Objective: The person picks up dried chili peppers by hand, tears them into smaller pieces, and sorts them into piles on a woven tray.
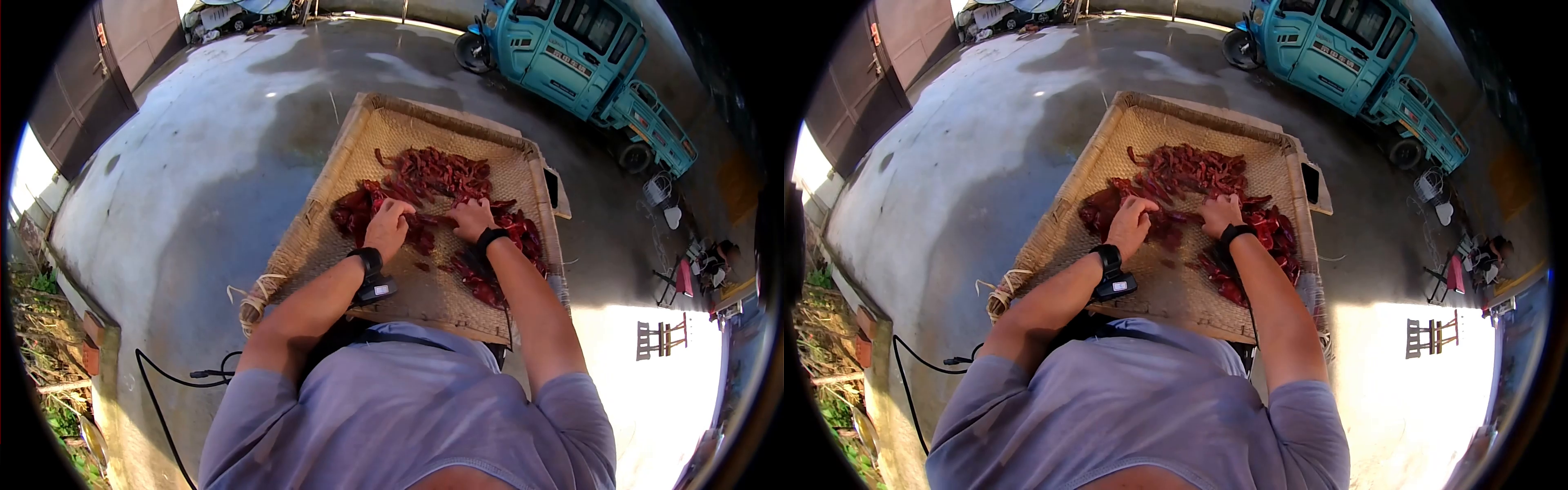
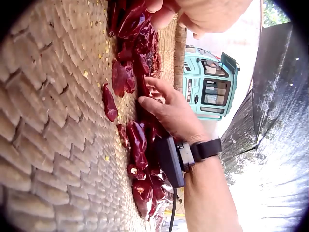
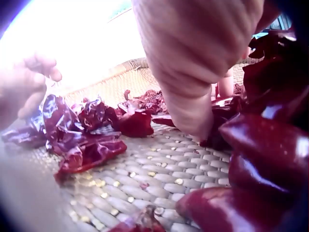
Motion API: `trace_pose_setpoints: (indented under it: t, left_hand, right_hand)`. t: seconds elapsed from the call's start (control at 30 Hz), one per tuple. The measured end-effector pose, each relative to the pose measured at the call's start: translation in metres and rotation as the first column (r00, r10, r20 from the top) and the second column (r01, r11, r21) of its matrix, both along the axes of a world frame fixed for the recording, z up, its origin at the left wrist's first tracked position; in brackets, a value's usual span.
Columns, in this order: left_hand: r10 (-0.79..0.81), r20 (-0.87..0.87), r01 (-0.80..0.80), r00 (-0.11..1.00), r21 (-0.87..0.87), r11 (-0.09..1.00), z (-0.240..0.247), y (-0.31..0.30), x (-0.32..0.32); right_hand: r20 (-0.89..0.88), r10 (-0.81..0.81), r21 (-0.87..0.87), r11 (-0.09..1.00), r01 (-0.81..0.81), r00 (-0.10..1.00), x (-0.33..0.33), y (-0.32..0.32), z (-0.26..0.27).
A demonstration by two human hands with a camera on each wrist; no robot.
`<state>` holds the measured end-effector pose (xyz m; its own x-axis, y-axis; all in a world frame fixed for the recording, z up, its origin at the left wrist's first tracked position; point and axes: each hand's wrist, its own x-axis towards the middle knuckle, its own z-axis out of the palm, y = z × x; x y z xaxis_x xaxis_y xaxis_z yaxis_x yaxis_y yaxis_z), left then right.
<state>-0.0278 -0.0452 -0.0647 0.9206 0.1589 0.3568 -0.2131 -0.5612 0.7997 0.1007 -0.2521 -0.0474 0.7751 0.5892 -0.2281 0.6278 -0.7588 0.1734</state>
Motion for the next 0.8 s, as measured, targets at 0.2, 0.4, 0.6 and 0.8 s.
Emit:
trace_pose_setpoints:
  t: [0.2,0.4,0.6,0.8]
  left_hand:
    - [-0.032,-0.073,0.028,0.997,-0.056,0.998,0.002,0.001,-0.001]
    - [-0.137,-0.172,0.120,0.975,-0.110,0.987,0.008,0.001,0.000]
    - [-0.381,-0.326,0.208,0.865,-0.457,0.865,0.037,-0.008,-0.010]
    - [0.057,-0.206,-0.070,0.977,-0.056,0.996,0.007,-0.005,-0.001]
  right_hand:
    - [-0.049,-0.145,0.081,0.986,0.148,0.988,-0.003,0.006,0.015]
    - [-0.356,-0.187,0.789,0.465,0.402,0.916,-0.004,0.000,0.042]
    - [-0.741,0.362,0.597,-0.029,0.802,0.565,-0.035,0.010,0.050]
    - [-0.790,0.140,0.565,-0.212,0.797,0.597,-0.034,0.008,0.031]
